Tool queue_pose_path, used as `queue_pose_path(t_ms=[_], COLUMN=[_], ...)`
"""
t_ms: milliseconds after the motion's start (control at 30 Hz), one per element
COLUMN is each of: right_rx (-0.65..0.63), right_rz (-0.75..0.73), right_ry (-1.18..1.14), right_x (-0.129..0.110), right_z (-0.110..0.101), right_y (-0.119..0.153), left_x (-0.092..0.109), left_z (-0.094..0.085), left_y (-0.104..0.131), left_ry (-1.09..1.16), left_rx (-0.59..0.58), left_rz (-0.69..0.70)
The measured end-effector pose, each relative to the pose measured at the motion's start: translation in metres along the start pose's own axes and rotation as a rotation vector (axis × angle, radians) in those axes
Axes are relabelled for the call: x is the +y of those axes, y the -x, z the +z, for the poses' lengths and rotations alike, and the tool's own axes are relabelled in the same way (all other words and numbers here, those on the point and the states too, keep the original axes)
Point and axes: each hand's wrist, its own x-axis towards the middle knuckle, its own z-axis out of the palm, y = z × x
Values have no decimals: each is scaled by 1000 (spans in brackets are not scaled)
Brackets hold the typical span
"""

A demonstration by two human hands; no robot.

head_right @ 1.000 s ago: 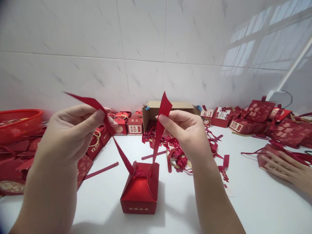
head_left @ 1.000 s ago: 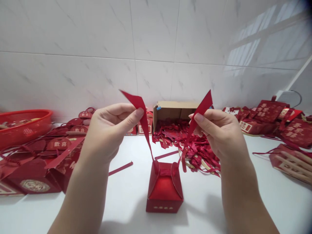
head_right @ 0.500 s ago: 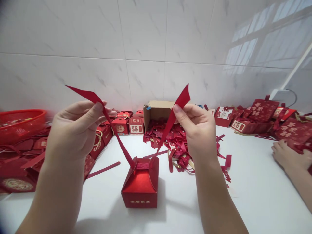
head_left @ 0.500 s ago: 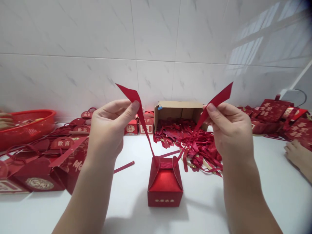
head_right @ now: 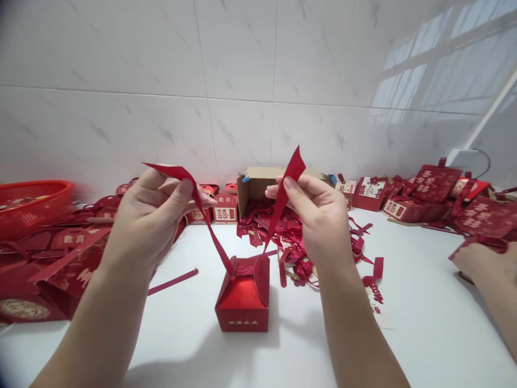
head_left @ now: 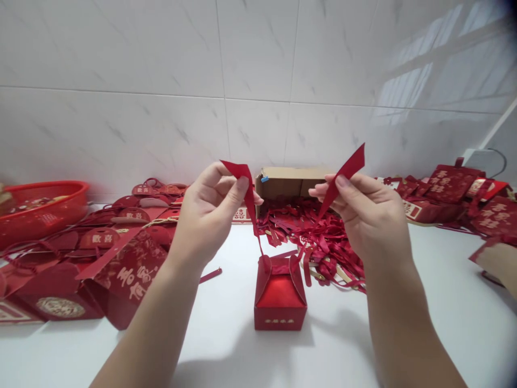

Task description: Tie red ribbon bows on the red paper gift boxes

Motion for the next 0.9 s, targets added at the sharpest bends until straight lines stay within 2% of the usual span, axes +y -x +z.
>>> queue_pose_path(t_ms=[100, 233, 400, 567, 667, 767, 900], right_rx=[-39, -217, -433, -492, -482, -453, -502], right_rz=[63, 189, 144, 182, 218, 222, 187], right_ry=[3, 117, 170, 137, 138, 168, 205], right_x=[2, -1, -3, -3, -3, -2, 1], right_z=[5, 13, 18, 20, 21, 21, 16], right_y=[3, 11, 17, 18, 18, 16, 13], left_x=[1, -1, -4, -7, -7, -6, -10], left_z=[4, 8, 13, 10, 5, -1, -2], left_y=[3, 7, 10, 8, 5, 0, -5], left_ry=[-21, -30, -134, -208, -172, -45, 68], left_rx=[-62, -167, -252, -215, -259, -342, -408], left_rz=[-28, -79, -93, -55, -88, -182, -393])
